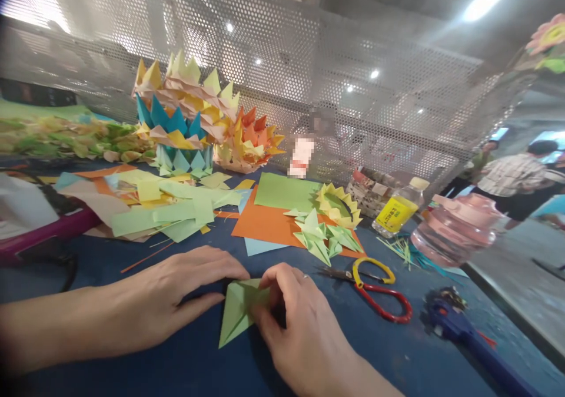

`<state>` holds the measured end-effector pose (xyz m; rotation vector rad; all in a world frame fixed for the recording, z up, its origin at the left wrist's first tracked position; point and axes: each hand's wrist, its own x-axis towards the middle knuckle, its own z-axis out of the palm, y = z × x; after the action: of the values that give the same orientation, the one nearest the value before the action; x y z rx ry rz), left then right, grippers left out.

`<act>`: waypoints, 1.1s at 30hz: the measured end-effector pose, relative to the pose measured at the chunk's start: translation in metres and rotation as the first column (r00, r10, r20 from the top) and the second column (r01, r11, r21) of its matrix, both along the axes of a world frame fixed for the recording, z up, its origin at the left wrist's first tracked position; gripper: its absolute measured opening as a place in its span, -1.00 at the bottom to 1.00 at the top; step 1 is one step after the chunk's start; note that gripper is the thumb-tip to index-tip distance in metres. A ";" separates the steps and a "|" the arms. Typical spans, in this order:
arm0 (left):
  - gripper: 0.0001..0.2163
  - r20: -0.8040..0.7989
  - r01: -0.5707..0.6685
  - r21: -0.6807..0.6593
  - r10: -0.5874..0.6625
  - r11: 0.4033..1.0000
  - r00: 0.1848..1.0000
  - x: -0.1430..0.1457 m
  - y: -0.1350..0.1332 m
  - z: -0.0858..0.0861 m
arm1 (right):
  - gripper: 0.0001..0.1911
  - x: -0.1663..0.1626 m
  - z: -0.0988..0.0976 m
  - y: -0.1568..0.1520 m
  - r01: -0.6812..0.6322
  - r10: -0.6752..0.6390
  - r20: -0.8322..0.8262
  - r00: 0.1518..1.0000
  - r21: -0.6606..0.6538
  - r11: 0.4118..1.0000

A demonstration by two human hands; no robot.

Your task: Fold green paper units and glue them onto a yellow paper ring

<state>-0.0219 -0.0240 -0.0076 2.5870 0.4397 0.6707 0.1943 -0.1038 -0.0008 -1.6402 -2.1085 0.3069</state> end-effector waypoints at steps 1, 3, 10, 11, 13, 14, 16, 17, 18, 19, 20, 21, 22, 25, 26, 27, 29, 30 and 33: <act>-0.71 0.012 0.007 0.008 -0.008 1.000 1.000 0.000 0.000 0.001 | -0.89 0.000 0.000 0.000 0.009 -0.009 0.001 1.000 0.000 1.000; -0.73 0.034 0.024 0.032 -0.025 0.999 0.999 0.000 0.000 0.002 | -0.88 0.000 -0.001 0.001 0.017 -0.017 -0.003 1.000 -0.005 1.000; -0.66 -0.009 0.169 0.220 -0.171 0.961 0.985 -0.003 -0.003 0.006 | -0.88 0.000 -0.001 0.000 0.012 -0.012 -0.004 1.000 0.010 1.000; -0.66 -0.021 0.189 0.249 -0.190 0.950 0.982 -0.003 -0.003 0.007 | -0.88 0.000 -0.002 0.001 0.006 -0.006 0.000 1.000 0.014 1.000; -0.67 -0.024 0.199 0.307 -0.201 0.931 0.979 -0.004 -0.003 0.008 | -0.86 0.001 -0.003 0.000 -0.008 0.008 0.006 1.000 0.028 1.000; -0.69 -0.024 0.192 0.331 -0.196 0.924 0.980 -0.004 -0.003 0.008 | -0.86 0.001 -0.003 0.000 -0.014 0.014 0.006 1.000 0.035 0.999; -0.71 -0.013 0.167 0.371 -0.175 0.914 0.984 -0.004 -0.004 0.009 | -0.86 0.000 -0.003 -0.001 -0.031 0.031 0.000 1.000 0.043 0.999; -0.73 -0.017 0.166 0.379 -0.172 0.911 0.985 -0.003 -0.005 0.009 | -0.86 0.000 -0.003 -0.001 -0.044 0.044 -0.007 0.999 0.044 0.998; -0.74 -0.029 0.175 0.375 -0.177 0.910 0.984 -0.003 -0.007 0.010 | -0.87 0.000 -0.002 -0.002 -0.058 0.059 -0.018 0.998 0.043 0.997; -0.75 -0.043 0.189 0.365 -0.187 0.912 0.981 -0.003 -0.009 0.011 | -0.88 0.000 -0.001 -0.002 -0.073 0.074 -0.030 0.997 0.038 0.997; -0.75 -0.051 0.201 0.353 -0.196 0.914 0.979 -0.002 -0.012 0.012 | -0.89 -0.001 0.000 -0.003 -0.087 0.088 -0.044 0.995 0.035 0.996; -0.76 -0.052 0.207 0.340 -0.201 0.918 0.978 -0.002 -0.014 0.013 | -0.90 -0.001 0.000 -0.003 -0.097 0.099 -0.056 0.993 0.033 0.995; -0.76 -0.046 0.204 0.333 -0.201 0.920 0.979 -0.002 -0.016 0.013 | -0.90 -0.001 0.001 -0.003 -0.102 0.104 -0.066 0.992 0.032 0.994; -0.80 -0.013 0.156 0.360 -0.163 0.920 0.987 -0.002 -0.019 0.012 | -0.90 0.000 0.003 -0.003 -0.102 0.104 -0.070 0.992 0.027 0.994; -0.81 -0.015 0.154 0.375 -0.160 0.914 0.987 -0.002 -0.019 0.010 | -0.90 0.000 0.004 -0.002 -0.099 0.101 -0.071 0.992 0.028 0.995; -0.81 -0.020 0.160 0.394 -0.166 0.905 0.986 -0.003 -0.018 0.008 | -0.90 0.000 0.005 -0.003 -0.096 0.098 -0.074 0.992 0.031 0.995; -0.78 -0.026 0.185 0.433 -0.193 0.882 0.981 -0.003 -0.016 0.005 | -0.89 0.000 0.007 -0.003 -0.094 0.097 -0.090 0.991 0.039 0.995; -0.76 -0.030 0.191 0.455 -0.199 0.870 0.979 -0.003 -0.016 0.005 | -0.90 0.000 0.008 -0.004 -0.096 0.100 -0.099 0.990 0.041 0.995; -0.74 -0.040 0.147 0.517 -0.148 0.843 0.988 -0.003 -0.019 0.007 | -0.86 -0.002 0.012 -0.007 -0.130 0.134 -0.093 0.987 0.041 0.991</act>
<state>-0.0249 -0.0430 -0.0009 3.0841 0.0487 0.8272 0.1924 -0.1111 0.0109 -1.4401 -2.1421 0.3808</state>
